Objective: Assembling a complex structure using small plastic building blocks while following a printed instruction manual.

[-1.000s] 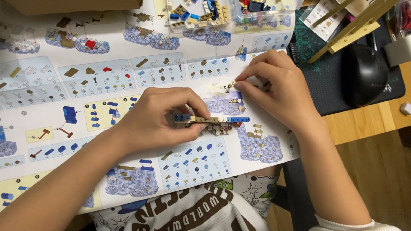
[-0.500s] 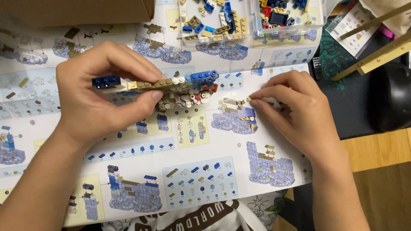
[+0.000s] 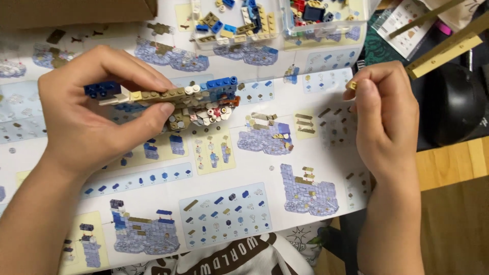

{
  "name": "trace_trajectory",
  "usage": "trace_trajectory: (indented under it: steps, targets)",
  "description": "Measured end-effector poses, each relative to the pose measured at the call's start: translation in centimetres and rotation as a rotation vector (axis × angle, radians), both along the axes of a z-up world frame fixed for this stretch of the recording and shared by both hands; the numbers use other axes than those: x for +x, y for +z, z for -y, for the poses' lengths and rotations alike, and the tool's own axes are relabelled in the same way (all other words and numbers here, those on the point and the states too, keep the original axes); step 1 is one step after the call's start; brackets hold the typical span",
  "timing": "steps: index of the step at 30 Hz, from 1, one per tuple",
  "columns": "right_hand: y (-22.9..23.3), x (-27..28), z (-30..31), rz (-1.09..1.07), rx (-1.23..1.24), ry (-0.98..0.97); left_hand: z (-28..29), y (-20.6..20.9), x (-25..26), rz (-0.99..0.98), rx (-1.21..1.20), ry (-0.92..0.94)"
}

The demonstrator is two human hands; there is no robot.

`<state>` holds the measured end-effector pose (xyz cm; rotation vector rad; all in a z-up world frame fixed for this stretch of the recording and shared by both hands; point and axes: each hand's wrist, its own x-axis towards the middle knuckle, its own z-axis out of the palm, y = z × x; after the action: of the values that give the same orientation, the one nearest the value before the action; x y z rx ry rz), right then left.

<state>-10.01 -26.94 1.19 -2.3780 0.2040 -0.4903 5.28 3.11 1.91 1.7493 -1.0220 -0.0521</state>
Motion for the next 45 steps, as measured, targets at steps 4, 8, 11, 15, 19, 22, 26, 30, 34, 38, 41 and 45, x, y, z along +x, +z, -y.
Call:
trace_trajectory:
  steps: [4,8,11,15,19,22,26,30,34,38,41,45]
  targets:
    - [-0.3,-2.8,0.9,0.062,0.184,-0.020,0.4,-0.5,-0.8,-0.043,0.041,0.025]
    - [-0.6,-6.1,1.4,0.028,0.266,-0.156,0.7,-0.9,-1.0,-0.002,0.136,-0.005]
    - [-1.1,-8.3,2.0,0.024,0.260,-0.209,0.8,-1.1,-1.2,0.001,0.182,-0.005]
    - [-1.6,-9.7,2.4,0.003,0.210,-0.221,0.7,-1.4,-1.2,-0.015,0.206,0.013]
    - [-0.6,-9.0,1.0,-0.097,0.199,-0.272,1.2,-1.2,-1.4,-0.032,0.167,0.031]
    - [-0.2,-7.9,-0.4,-0.082,0.285,-0.228,1.2,-1.1,-1.3,-0.055,0.145,0.023]
    - [-0.2,-6.3,-2.3,0.044,0.506,-0.203,1.0,-0.9,-0.9,-0.091,0.081,-0.017]
    - [-0.7,-4.9,-3.1,0.186,0.773,-0.264,0.8,-0.5,-0.4,-0.124,0.006,0.013]
    - [-0.2,-4.6,-2.6,0.202,0.968,-0.216,0.3,-0.6,0.1,-0.136,-0.027,0.052]
    - [-0.2,-10.4,0.2,0.438,1.199,0.044,0.2,-0.9,0.7,-0.187,-0.077,0.067]
    - [0.4,-6.5,-1.9,0.482,1.289,0.189,0.0,-1.1,1.0,-0.224,-0.098,0.060]
    - [1.3,-3.9,-5.4,0.344,1.347,0.039,-0.2,-0.8,1.4,-0.239,-0.110,0.083]
